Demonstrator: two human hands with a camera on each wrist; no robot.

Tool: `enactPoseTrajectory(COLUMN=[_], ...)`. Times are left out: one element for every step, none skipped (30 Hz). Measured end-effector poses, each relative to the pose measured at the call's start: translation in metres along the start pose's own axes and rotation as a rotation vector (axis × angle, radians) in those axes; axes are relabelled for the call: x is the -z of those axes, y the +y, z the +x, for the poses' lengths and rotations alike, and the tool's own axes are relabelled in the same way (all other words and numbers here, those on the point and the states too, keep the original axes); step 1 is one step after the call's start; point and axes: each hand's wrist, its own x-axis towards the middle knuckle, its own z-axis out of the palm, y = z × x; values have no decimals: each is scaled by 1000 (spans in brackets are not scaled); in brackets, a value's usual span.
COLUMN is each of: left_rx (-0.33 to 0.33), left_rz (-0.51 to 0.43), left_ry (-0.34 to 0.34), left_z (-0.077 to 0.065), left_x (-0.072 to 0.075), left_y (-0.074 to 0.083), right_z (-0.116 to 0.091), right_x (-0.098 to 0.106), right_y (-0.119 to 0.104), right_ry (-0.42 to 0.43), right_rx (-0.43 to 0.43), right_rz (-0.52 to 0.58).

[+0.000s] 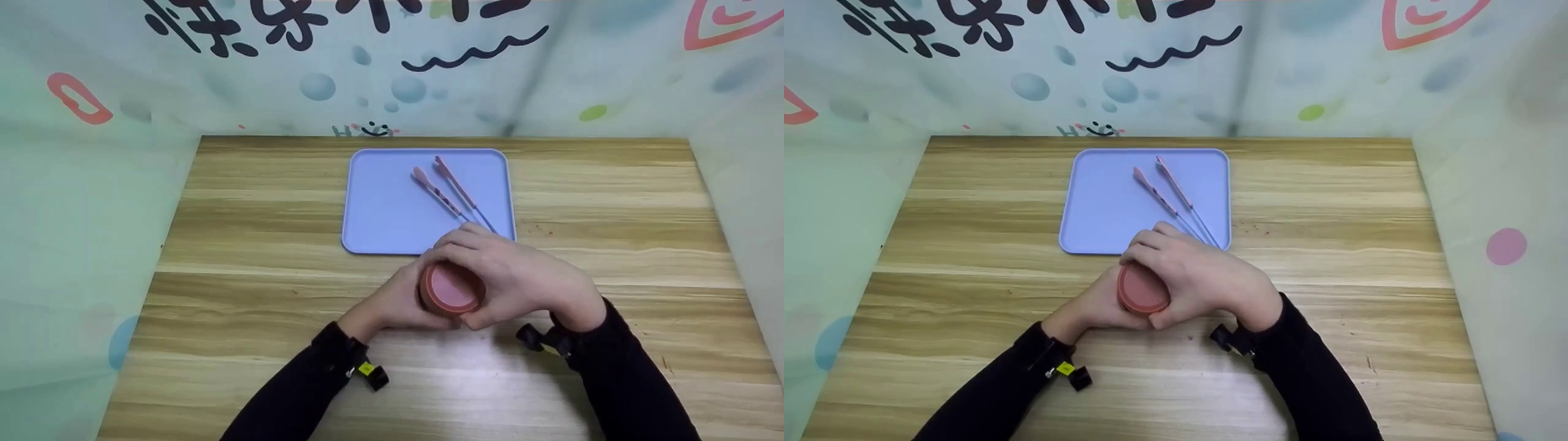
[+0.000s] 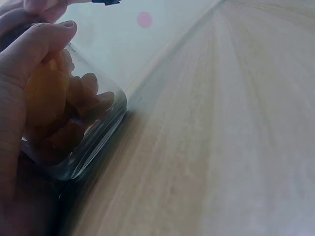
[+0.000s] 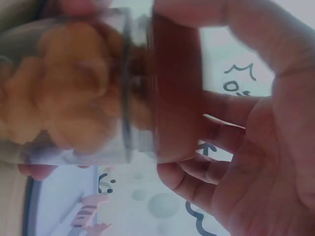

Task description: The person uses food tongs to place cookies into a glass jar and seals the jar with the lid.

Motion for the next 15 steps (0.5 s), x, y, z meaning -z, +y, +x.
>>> enactPoseTrajectory(left_rx=[6, 12, 14, 16, 18, 23, 25, 24, 22, 23, 23, 24, 22, 19, 18], left_rz=[-7, -12, -14, -17, -20, -20, -17, -11, -6, -2, -4, -5, -8, -11, -11], left_ry=[-1, 1, 2, 4, 5, 6, 9, 11, 11, 12, 10, 7, 3, -1, -3], left_z=[0, 0, -1, -1, -1, -1, -1, 0, 0, 0, 0, 0, 1, 1, 0], left_x=[0, 0, 0, 0, 0, -1, -1, -1, -2, -2, -2, -2, -2, -1, -1], left_y=[0, 0, -1, -1, -1, 0, -1, -1, -1, -1, -1, -1, -2, -1, -1], right_z=[0, -1, -1, -1, -1, -1, -1, -1, -1, -1, -1, -1, -1, -1, -1], right_x=[1, 2, 2, 2, 2, 2, 1, 1, 1, 1, 1, 1, 1, 1, 1], right_y=[0, 0, 0, 0, 0, 1, 1, 2, 2, 3, 3, 4, 4, 4, 4], right_ry=[-6, -12, -17, -22, -27, -30, -34, -38, -41, -44, -47, -45, -41, -34, -24], right_rx=[2, 2, 0, -4, -10, -12, -13, -14, -16, -19, -22, -23, -29, -37, -47], right_rz=[10, 15, 16, 13, 11, 12, 13, 15, 19, 22, 26, 28, 23, 20, 15])
